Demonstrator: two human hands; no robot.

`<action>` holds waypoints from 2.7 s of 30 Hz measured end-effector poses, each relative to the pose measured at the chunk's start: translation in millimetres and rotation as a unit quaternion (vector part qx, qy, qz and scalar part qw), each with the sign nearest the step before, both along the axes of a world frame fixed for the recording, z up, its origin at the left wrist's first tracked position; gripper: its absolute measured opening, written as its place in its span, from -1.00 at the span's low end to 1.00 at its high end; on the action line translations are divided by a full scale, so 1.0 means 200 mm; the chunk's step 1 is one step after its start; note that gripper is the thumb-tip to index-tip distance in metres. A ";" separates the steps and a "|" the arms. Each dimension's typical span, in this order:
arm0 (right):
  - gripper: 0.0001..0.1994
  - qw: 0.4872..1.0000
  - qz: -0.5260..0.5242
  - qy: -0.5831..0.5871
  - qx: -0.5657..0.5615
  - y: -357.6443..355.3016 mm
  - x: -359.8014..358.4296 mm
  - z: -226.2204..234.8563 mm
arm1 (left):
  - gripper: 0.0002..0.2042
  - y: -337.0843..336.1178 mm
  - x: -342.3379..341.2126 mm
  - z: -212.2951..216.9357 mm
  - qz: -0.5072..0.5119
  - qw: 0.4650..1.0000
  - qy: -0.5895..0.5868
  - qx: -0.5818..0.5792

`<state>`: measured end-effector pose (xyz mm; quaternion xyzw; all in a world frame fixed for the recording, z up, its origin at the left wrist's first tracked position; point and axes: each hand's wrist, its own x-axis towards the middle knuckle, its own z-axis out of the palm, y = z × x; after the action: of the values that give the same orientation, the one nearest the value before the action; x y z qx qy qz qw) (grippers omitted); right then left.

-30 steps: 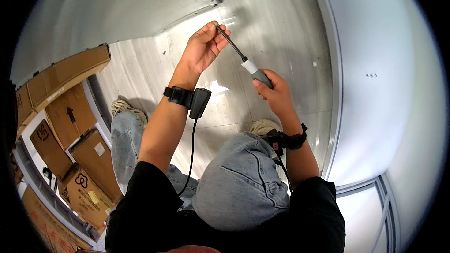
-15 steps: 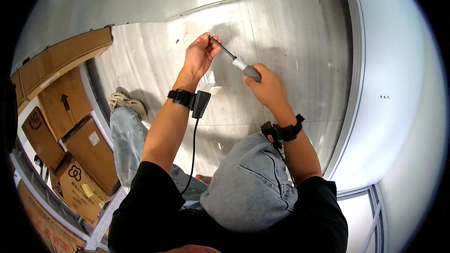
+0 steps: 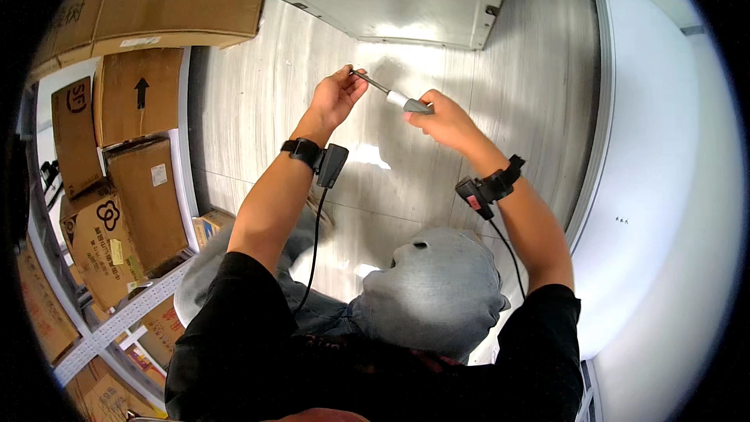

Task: The person uses a manual screwdriver to fasten screws into a white metal cabinet or shelf unit. They repeatedly position the screwdriver, turn it to drive screws, and move to adjacent screw holes along the top edge of the unit.

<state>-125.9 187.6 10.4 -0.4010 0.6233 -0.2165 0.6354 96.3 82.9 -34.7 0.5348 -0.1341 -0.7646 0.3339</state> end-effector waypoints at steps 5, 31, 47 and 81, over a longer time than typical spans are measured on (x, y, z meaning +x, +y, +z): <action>-0.67 0.993 0.055 0.104 -0.032 -0.18 0.00 0.18 | -0.86 -0.12 0.02 -0.07 -0.008 0.997 0.073 0.038; -0.65 0.888 -0.400 -0.180 0.137 -0.11 1.09 -0.42 | -0.75 -0.51 0.19 -0.52 -0.190 0.982 0.000 -0.008; -0.72 0.872 -0.443 -0.173 0.118 -0.15 1.11 -0.44 | -0.88 -0.56 0.13 -0.51 -0.162 0.987 0.014 0.000; -0.68 0.760 -0.536 -0.342 0.137 -0.17 1.18 -0.52 | -0.72 -0.57 0.18 -0.52 -0.236 0.971 -0.020 -0.026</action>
<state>109.4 154.0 -93.3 0.1907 0.5005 -0.5564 0.6353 131.5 -31.8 -139.0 0.4946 -0.2828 -0.8071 0.1551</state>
